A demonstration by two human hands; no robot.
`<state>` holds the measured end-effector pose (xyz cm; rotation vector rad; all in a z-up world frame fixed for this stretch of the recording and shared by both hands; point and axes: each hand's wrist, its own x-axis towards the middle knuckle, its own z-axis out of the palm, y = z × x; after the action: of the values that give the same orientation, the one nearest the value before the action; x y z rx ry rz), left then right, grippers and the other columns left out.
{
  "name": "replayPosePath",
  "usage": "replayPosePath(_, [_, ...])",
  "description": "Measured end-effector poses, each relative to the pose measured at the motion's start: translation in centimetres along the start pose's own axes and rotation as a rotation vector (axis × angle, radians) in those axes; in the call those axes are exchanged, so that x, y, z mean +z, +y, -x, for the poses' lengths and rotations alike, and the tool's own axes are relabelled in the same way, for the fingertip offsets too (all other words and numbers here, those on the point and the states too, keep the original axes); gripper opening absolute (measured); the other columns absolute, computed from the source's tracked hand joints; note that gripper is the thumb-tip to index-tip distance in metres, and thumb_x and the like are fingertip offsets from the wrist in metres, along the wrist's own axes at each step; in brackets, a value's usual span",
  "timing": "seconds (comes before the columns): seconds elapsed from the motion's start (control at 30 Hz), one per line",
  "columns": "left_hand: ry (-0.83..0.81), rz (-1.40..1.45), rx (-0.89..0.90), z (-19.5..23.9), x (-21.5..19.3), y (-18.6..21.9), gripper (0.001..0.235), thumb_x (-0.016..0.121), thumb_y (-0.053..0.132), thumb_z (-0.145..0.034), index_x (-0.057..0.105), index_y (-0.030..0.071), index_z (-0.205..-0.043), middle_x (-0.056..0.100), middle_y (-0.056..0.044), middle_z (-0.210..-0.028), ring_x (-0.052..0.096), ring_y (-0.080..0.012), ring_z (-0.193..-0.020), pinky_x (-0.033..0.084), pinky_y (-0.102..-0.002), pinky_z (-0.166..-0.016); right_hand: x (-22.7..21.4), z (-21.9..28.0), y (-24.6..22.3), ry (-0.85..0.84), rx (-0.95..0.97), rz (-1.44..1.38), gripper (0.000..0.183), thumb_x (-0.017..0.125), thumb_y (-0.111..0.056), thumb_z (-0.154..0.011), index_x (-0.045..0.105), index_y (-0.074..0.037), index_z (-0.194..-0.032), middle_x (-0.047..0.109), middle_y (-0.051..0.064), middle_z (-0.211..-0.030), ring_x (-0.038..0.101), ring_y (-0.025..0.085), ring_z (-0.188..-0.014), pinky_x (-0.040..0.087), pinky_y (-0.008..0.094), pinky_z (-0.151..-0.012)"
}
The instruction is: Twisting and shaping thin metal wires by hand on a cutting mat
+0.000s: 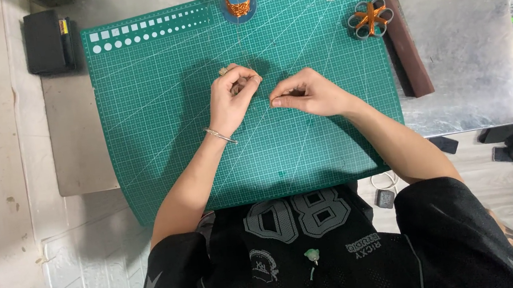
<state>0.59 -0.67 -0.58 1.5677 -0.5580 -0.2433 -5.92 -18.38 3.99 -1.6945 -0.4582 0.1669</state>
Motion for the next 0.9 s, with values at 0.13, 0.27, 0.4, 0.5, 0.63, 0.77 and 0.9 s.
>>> replayPosePath(0.13, [0.020, -0.021, 0.017, 0.1, 0.0, -0.5, 0.008, 0.059, -0.002, -0.084, 0.067, 0.000, -0.083, 0.052, -0.005, -0.071, 0.049, -0.0074, -0.065, 0.044, -0.021, -0.059, 0.1, 0.1, 0.2, -0.010, 0.003, -0.004, 0.016, 0.057, 0.007, -0.086, 0.071, 0.000, -0.089, 0.043, 0.001, -0.043, 0.035, 0.007, -0.040, 0.029, 0.021, -0.044])
replayPosePath(0.27, [0.038, -0.006, 0.024, 0.1, 0.0, -1.4, 0.007, 0.058, -0.002, -0.085, 0.065, -0.002, -0.084, 0.054, -0.005, -0.077, 0.053, -0.0083, -0.067, 0.045, -0.021, -0.061, 0.2, 0.1, 0.2, -0.017, 0.005, -0.020, 0.015, 0.057, 0.006, -0.087, 0.071, 0.000, -0.089, 0.042, 0.000, -0.043, 0.034, 0.007, -0.041, 0.029, 0.021, -0.045])
replayPosePath(0.4, [0.019, 0.050, 0.033, 0.0, -0.1, -2.5, 0.008, 0.055, -0.003, -0.088, 0.063, -0.003, -0.086, 0.057, -0.008, -0.082, 0.064, -0.0135, -0.074, 0.050, -0.023, -0.066, 0.1, 0.2, 0.5, -0.014, -0.001, -0.027, 0.014, 0.057, 0.006, -0.087, 0.070, 0.000, -0.089, 0.042, 0.000, -0.043, 0.034, 0.007, -0.041, 0.029, 0.021, -0.045])
replayPosePath(0.5, [-0.056, 0.224, 0.016, -0.1, -0.1, -2.1, 0.008, 0.051, -0.003, -0.091, 0.059, -0.002, -0.091, 0.059, -0.011, -0.090, 0.066, -0.0195, -0.086, 0.053, -0.030, -0.079, 0.1, 0.3, 1.0, 0.003, -0.024, -0.046, 0.013, 0.057, 0.006, -0.087, 0.069, 0.002, -0.088, 0.042, 0.000, -0.045, 0.035, 0.007, -0.041, 0.029, 0.021, -0.045])
replayPosePath(0.63, [-0.122, 0.259, 0.007, 0.2, -0.2, 0.2, 0.009, 0.051, 0.001, -0.093, 0.059, -0.003, -0.093, 0.061, -0.012, -0.088, 0.065, -0.0183, -0.084, 0.052, -0.026, -0.073, -0.6, 0.4, 2.5, 0.090, -0.012, -0.092, 0.011, 0.056, 0.006, -0.088, 0.067, 0.004, -0.088, 0.041, 0.001, -0.046, 0.036, 0.008, -0.043, 0.031, 0.021, -0.046])
replayPosePath(0.77, [-0.146, 0.239, 0.016, 0.4, -0.4, 0.1, 0.009, 0.050, 0.003, -0.095, 0.058, -0.001, -0.097, 0.064, -0.013, -0.083, 0.068, -0.0186, -0.079, 0.052, -0.025, -0.070, -1.4, 0.9, 3.2, 0.185, 0.049, -0.148, 0.008, 0.058, 0.003, -0.089, 0.065, 0.003, -0.086, 0.043, 0.002, -0.047, 0.039, 0.009, -0.044, 0.034, 0.021, -0.046])
replayPosePath(0.9, [-0.130, 0.190, 0.044, 0.3, -0.5, 0.5, 0.009, 0.054, 0.003, -0.094, 0.060, -0.001, -0.100, 0.065, -0.013, -0.081, 0.068, -0.0186, -0.075, 0.054, -0.026, -0.069, -1.8, 1.0, 3.2, 0.269, 0.067, -0.212, 0.008, 0.059, 0.003, -0.090, 0.064, 0.003, -0.084, 0.041, 0.001, -0.049, 0.043, 0.009, -0.045, 0.037, 0.021, -0.046])
